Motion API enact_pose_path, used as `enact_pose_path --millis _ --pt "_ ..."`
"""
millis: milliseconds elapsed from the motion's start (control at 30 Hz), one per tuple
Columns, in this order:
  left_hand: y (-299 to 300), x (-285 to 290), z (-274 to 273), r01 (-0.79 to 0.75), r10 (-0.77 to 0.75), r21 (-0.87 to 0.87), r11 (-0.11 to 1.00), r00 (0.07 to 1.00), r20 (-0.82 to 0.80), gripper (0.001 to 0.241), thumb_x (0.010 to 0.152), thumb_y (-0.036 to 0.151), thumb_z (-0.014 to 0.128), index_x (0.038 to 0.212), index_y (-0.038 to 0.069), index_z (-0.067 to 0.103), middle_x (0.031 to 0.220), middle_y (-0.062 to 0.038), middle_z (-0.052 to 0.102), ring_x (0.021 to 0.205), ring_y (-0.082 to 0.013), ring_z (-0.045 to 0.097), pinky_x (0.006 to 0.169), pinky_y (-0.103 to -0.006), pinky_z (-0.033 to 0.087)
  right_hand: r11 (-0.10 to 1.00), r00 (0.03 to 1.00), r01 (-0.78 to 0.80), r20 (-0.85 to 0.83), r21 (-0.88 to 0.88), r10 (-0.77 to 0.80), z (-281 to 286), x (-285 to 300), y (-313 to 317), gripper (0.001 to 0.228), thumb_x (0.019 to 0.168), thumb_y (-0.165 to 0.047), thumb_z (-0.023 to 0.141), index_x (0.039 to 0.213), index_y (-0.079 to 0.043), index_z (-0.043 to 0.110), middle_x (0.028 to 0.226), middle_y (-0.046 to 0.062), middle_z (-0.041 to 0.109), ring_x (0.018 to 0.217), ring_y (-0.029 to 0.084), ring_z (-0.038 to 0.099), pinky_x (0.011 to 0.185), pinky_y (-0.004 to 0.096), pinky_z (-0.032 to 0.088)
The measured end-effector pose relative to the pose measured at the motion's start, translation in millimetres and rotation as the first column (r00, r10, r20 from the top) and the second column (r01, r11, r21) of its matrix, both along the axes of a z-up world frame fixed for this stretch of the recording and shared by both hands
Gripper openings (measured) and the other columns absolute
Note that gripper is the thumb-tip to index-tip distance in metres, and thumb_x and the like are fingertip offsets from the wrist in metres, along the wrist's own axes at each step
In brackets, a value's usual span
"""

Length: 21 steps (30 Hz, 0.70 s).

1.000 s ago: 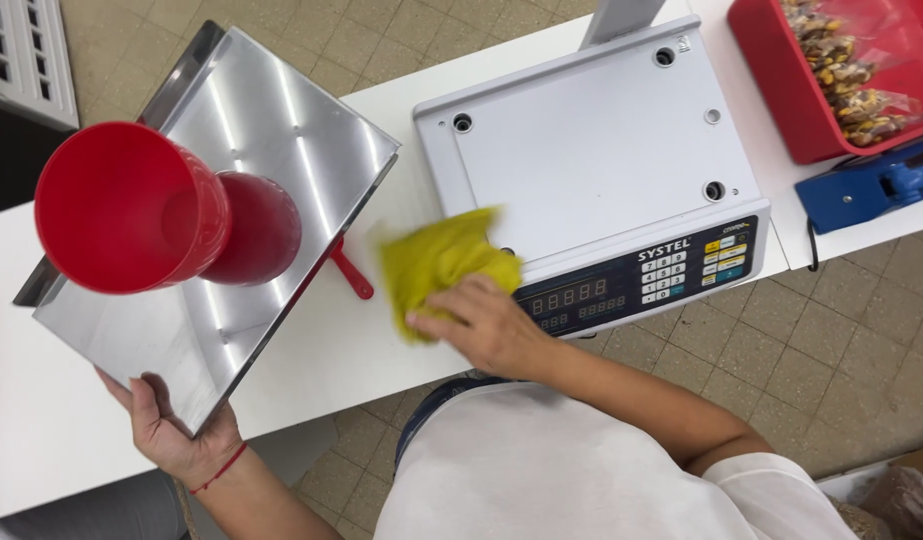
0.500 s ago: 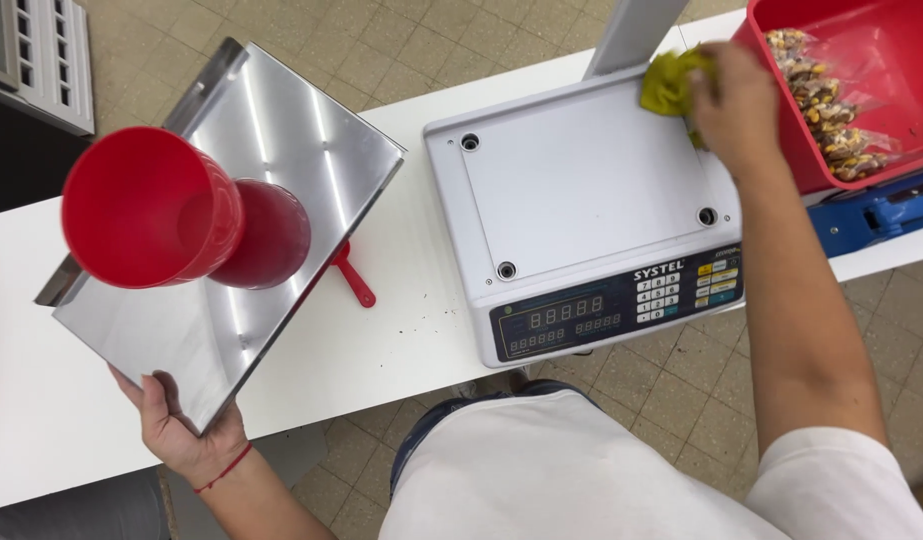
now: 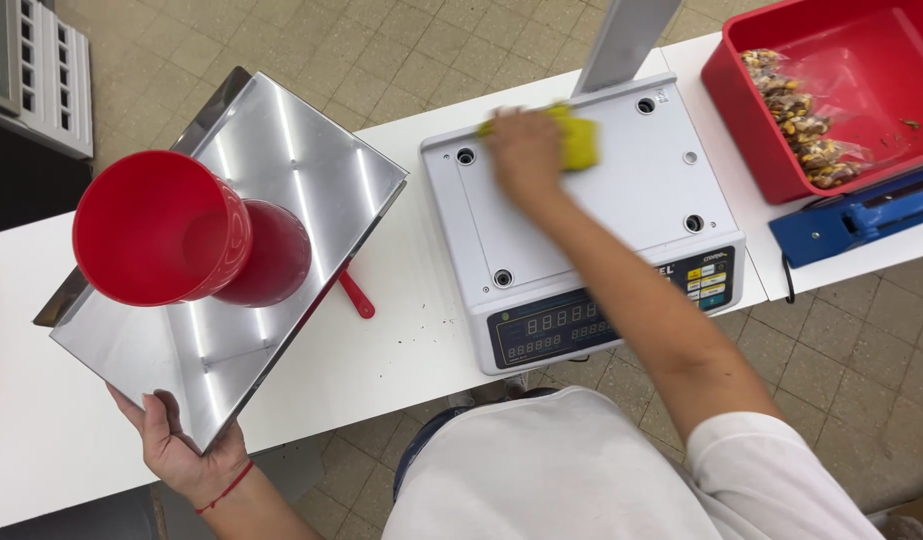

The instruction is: Cleaning a scale, cutting labels from a sheet, and sealing small bags of snacks using a heat sealer.

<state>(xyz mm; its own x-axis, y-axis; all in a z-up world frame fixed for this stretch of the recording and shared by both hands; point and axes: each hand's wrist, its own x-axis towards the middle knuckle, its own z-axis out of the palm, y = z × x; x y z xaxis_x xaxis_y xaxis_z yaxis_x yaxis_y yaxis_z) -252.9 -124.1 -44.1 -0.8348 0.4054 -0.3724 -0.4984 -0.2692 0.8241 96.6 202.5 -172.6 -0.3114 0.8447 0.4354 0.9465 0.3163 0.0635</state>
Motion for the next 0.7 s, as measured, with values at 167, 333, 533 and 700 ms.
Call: enact_pose_path --millis 167,333,533,700 --pt "-3.1 -4.1 -0.6 0.043 -0.049 0.177 0.983 0.998 0.028 0.060 0.091 0.011 0.061 0.149 0.021 0.050 0.110 0.005 0.069 0.115 -0.0190 0.066 0.100 -0.0426 0.059 0.835 0.755 -0.549 -0.404 0.042 0.517 79.0 -64.7 -46.0 0.015 0.093 -0.022 0.056 0.099 -0.008 0.060 0.096 0.010 0.057 0.085 0.031 0.055 0.070 0.045 0.041" --pt "-12.4 -11.4 -2.5 -0.003 -0.001 0.118 0.993 0.999 0.035 0.060 0.088 0.013 0.063 0.146 0.023 0.053 0.101 0.007 0.068 0.112 -0.0195 0.068 0.098 -0.0437 0.060 0.685 0.498 -0.714 -0.583 0.144 0.641 80.3 23.8 -33.4 0.025 0.101 -0.017 0.059 0.120 -0.002 0.054 0.115 0.016 0.059 0.111 0.035 0.052 0.101 0.045 0.041" --pt "-21.2 -22.4 -9.5 0.029 -0.038 0.212 0.977 0.998 0.040 0.061 0.092 0.010 0.060 0.150 0.023 0.046 0.132 0.000 0.069 0.120 -0.0219 0.067 0.100 -0.0457 0.058 0.890 0.904 -0.402 -0.249 -0.215 0.348 76.1 176.8 -10.7 0.034 0.095 -0.012 0.063 0.129 -0.014 0.066 0.125 0.013 0.063 0.113 0.036 0.052 0.095 0.046 0.043" --pt "-20.4 -20.2 -4.6 0.003 -0.017 0.217 0.976 0.998 0.061 0.066 0.090 0.009 0.065 0.152 0.023 0.047 0.125 0.000 0.072 0.116 -0.0232 0.069 0.098 -0.0469 0.060 0.955 0.932 -0.172 -0.355 -0.244 0.077 87.5 215.4 -29.8 0.039 0.090 0.008 0.057 0.127 -0.001 0.064 0.124 0.020 0.063 0.116 0.040 0.053 0.095 0.053 0.043"
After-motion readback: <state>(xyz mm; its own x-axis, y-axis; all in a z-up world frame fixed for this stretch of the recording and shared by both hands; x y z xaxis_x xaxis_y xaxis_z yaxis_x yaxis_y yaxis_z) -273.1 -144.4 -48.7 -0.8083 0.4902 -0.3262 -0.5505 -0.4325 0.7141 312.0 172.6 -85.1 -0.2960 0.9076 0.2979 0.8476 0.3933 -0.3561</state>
